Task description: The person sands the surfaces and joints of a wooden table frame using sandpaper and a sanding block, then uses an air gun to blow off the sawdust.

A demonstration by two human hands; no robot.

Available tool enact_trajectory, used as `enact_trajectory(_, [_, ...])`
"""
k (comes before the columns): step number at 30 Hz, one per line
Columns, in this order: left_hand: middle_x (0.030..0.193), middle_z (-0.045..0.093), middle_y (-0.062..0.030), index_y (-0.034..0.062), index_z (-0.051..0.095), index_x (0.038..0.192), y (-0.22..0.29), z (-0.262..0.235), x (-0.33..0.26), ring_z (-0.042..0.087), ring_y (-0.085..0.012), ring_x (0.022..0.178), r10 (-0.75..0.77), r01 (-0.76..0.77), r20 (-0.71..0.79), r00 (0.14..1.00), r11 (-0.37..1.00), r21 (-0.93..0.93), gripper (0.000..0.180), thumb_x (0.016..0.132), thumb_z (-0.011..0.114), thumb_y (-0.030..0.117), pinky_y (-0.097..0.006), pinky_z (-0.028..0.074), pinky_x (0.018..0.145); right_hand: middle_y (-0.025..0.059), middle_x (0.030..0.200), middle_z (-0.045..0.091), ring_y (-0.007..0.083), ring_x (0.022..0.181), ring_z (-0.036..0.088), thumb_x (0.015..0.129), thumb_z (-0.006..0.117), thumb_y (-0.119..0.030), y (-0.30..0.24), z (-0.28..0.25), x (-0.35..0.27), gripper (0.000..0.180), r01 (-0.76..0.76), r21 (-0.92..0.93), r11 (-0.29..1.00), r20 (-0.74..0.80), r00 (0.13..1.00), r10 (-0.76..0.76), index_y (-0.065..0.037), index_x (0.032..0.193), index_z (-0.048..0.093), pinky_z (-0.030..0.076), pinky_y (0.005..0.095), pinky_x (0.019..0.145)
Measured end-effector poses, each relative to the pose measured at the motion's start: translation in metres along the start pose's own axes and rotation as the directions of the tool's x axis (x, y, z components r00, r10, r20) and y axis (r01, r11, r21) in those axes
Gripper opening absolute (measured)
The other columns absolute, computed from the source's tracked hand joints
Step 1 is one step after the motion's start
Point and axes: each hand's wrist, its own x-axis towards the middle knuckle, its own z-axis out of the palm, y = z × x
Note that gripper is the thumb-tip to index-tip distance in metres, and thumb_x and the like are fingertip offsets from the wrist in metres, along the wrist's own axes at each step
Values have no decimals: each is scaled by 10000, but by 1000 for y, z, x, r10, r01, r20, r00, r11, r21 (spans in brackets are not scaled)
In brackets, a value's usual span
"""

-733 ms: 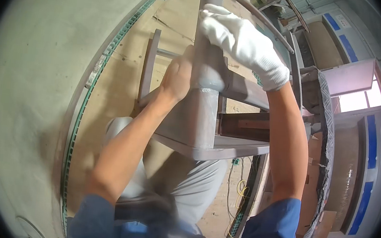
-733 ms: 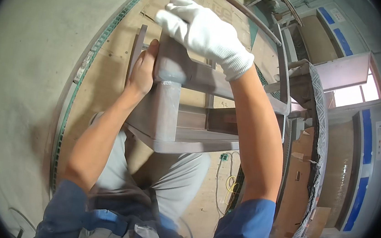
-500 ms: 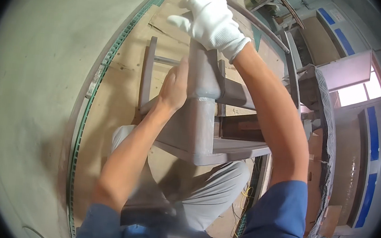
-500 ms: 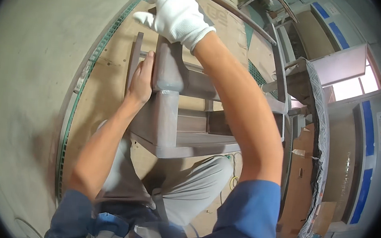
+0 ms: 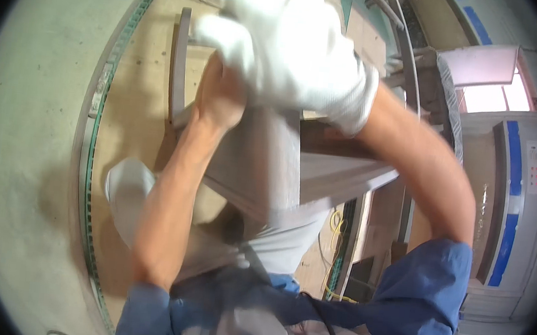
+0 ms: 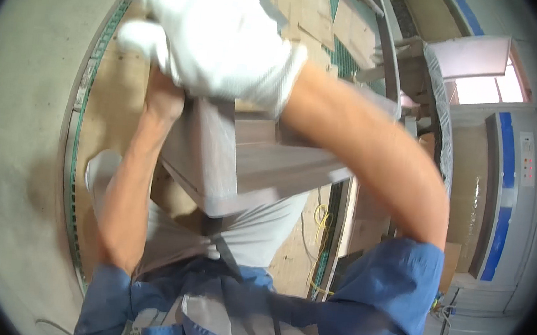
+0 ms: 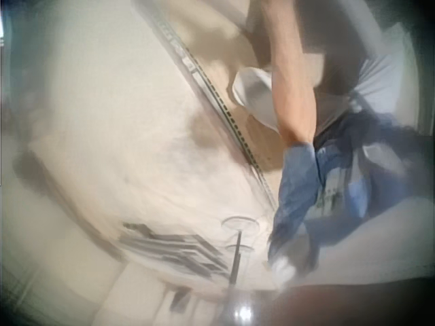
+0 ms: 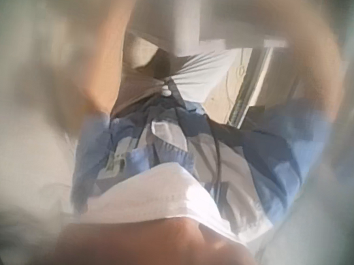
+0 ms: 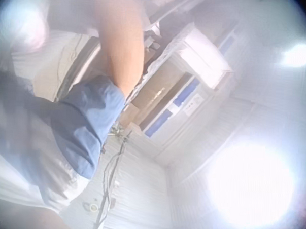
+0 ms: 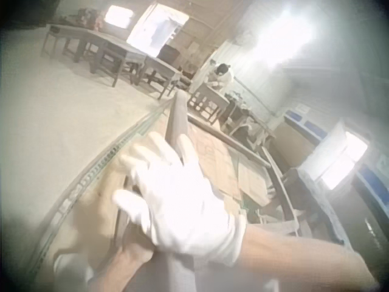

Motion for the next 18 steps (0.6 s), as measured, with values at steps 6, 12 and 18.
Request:
enact_trajectory(6, [991, 709, -76, -35, 676, 1120, 7, 22, 6, 611, -176, 919, -125, 127, 23, 992, 964, -232, 596, 1144, 267, 398, -343, 494, 863, 219, 1075, 666, 421, 1115, 576, 1011, 548, -354, 107, 44, 10, 357, -387, -120, 914, 459, 795, 397, -14, 1041, 654, 421, 574, 957])
enact_trajectory(12, [950, 697, -69, -24, 680, 1050, -4, -6, -10, 609, -176, 911, 29, -34, -91, 995, 998, -56, 610, 1151, 270, 416, -348, 502, 859, 265, 1271, 603, 431, 1249, 529, 1023, 521, -380, -16, -2, -2, 491, -292, 209, 933, 421, 888, 184, 36, 1267, 615, 389, 613, 1072])
enact_trajectory(18, [978, 693, -51, -40, 674, 1071, 12, 14, 6, 593, -160, 900, -120, 132, 92, 988, 982, -132, 642, 1152, 256, 440, -306, 470, 883, 199, 1303, 624, 391, 1262, 530, 1049, 502, -393, 142, 78, -9, 447, -423, -44, 905, 548, 747, 376, -49, 1304, 631, 411, 619, 1050])
